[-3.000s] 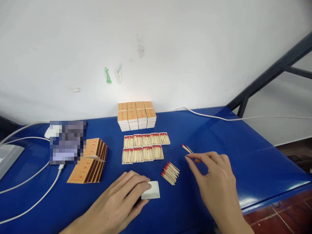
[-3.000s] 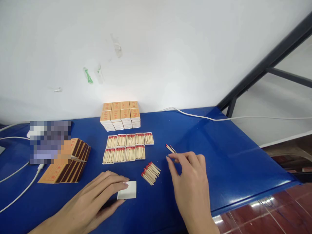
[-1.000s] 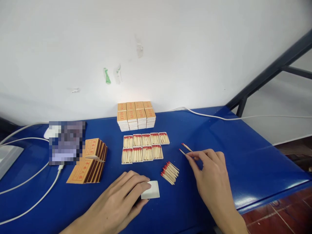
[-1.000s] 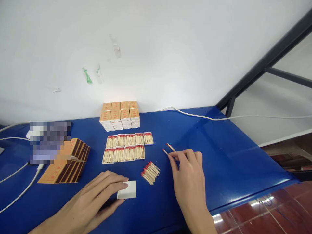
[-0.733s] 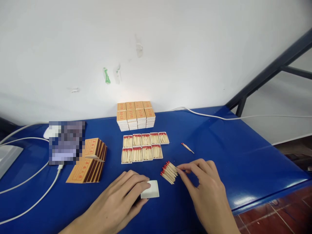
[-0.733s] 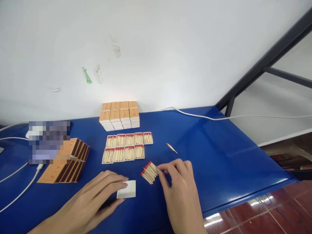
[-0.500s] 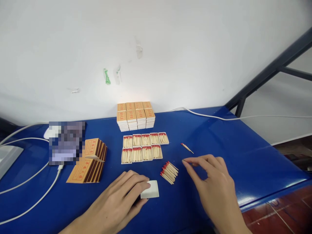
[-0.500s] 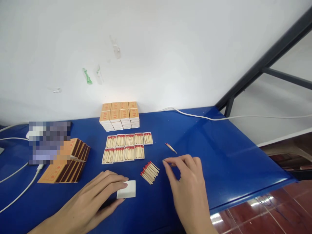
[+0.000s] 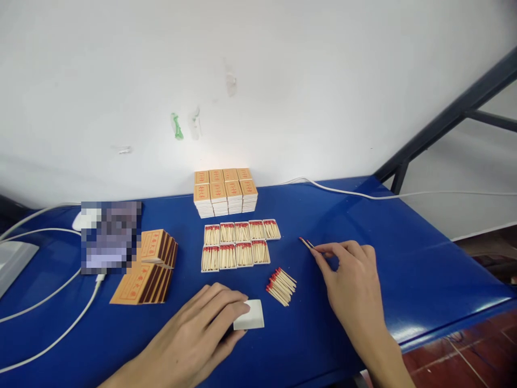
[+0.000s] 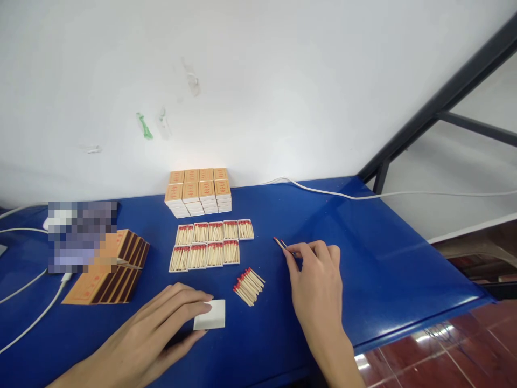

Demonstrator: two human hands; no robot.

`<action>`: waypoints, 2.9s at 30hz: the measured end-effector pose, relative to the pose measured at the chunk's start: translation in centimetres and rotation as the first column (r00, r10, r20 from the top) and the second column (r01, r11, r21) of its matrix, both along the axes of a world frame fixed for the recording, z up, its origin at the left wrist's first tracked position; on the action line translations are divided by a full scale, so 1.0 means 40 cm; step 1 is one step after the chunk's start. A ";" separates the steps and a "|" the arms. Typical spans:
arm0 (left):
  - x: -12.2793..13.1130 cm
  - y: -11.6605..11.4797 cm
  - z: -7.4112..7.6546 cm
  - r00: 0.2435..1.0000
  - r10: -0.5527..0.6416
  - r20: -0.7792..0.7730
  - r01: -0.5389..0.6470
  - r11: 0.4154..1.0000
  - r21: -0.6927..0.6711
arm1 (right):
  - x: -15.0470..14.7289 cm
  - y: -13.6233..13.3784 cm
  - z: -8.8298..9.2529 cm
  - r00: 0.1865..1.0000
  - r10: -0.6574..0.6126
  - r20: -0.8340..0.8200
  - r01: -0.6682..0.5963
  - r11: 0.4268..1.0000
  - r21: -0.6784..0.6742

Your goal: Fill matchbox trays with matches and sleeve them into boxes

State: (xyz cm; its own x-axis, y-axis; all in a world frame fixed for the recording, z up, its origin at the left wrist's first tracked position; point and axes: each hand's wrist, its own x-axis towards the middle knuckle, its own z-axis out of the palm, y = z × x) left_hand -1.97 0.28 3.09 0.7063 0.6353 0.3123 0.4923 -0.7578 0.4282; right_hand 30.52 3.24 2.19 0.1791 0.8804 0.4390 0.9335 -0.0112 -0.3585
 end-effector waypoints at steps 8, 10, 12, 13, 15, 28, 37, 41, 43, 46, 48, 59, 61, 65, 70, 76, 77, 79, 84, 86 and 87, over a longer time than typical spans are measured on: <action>0.002 0.003 0.011 1.000 -0.007 -0.008 0.008 1.000 0.019 | 0.008 -0.026 0.002 0.997 -0.007 -0.081 0.000 0.996 -0.087; 0.003 0.005 0.018 1.000 -0.007 -0.009 0.007 0.999 0.031 | 0.014 -0.032 0.005 0.997 -0.015 -0.070 0.009 0.995 -0.097; 0.004 0.007 0.022 1.000 -0.001 -0.003 0.001 1.000 0.031 | 0.020 -0.034 0.007 0.998 -0.023 -0.058 0.017 0.994 -0.108; 0.004 0.007 0.023 1.000 0.003 0.000 -0.003 1.000 0.029 | 0.021 -0.033 0.007 0.998 -0.023 -0.057 0.017 0.993 -0.116; 0.005 0.006 0.020 1.000 0.005 0.011 -0.005 1.000 0.020 | 0.024 -0.029 0.008 0.998 -0.020 -0.062 0.011 0.991 -0.132; 0.001 0.002 0.002 0.999 0.014 0.030 -0.013 0.999 -0.032 | 0.016 -0.041 0.016 0.998 -0.019 -0.052 0.015 0.997 -0.073; -0.004 -0.003 -0.003 1.000 0.012 0.019 -0.011 0.999 -0.036 | -0.023 -0.009 0.003 1.000 0.007 0.021 -0.007 1.000 -0.011; -0.003 -0.003 -0.006 1.000 0.011 0.024 -0.011 1.000 -0.025 | -0.033 -0.023 0.007 0.997 0.040 0.065 -0.039 0.999 -0.014; -0.001 -0.002 -0.004 1.000 0.005 0.010 -0.005 0.999 -0.035 | -0.043 -0.040 0.017 0.996 0.074 0.043 -0.073 0.997 -0.027; 0.001 0.001 0.002 1.000 -0.009 0.000 0.009 0.999 -0.034 | -0.068 -0.073 0.036 0.992 0.122 -0.027 -0.123 0.992 -0.038; 0.002 0.004 0.008 1.000 -0.014 -0.004 0.014 1.000 -0.019 | -0.087 -0.094 0.044 0.986 0.151 -0.067 -0.154 0.986 -0.055; 0.003 0.005 0.013 1.000 -0.007 -0.004 0.007 1.000 0.015 | -0.069 -0.089 0.057 0.997 0.074 -0.036 -0.075 0.997 -0.035; 0.001 0.004 0.007 1.000 -0.002 -0.002 0.002 1.000 0.002 | -0.050 -0.072 0.048 1.000 0.006 0.018 -0.006 1.000 -0.003; -0.003 0.001 -0.006 1.000 0.006 0.008 -0.006 0.999 -0.044 | -0.031 -0.050 0.017 0.995 -0.055 0.086 0.057 0.998 -0.013; -0.002 0.000 -0.001 1.000 0.000 0.010 0.000 1.000 -0.022 | -0.041 -0.052 0.003 0.996 -0.028 0.079 0.030 0.999 -0.024; 0.002 0.003 0.009 1.000 -0.009 -0.009 0.009 1.000 0.010 | -0.042 -0.053 0.002 0.989 -0.082 0.121 0.083 0.997 -0.007; 0.002 0.004 0.009 1.000 -0.010 -0.007 0.010 1.000 0.008 | -0.041 -0.053 0.001 0.991 -0.068 0.119 0.070 0.998 -0.011; 0.001 0.005 0.007 1.000 -0.008 0.000 0.008 1.000 0.000 | -0.042 -0.057 0.001 0.994 -0.025 0.103 0.027 1.000 -0.017; 0.001 0.006 0.009 1.000 -0.012 -0.001 0.012 1.000 0.006 | -0.070 -0.093 0.031 0.995 0.099 0.030 -0.100 0.995 0.007; 0.001 0.005 0.007 1.000 -0.009 -0.006 0.009 1.000 -0.010 | -0.083 -0.112 0.044 0.989 0.146 0.004 -0.146 0.989 0.013; 0.000 0.004 0.005 1.000 -0.007 -0.005 0.007 1.000 -0.021 | -0.088 -0.121 0.048 0.986 0.165 -0.007 -0.165 0.986 0.013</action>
State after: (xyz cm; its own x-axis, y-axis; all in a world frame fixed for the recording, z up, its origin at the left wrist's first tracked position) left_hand -1.95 0.42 3.29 0.7122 0.6367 0.2956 0.4893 -0.7522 0.4412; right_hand 27.00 -1.60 4.10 0.0356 0.8928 0.4491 0.9195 0.1468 -0.3648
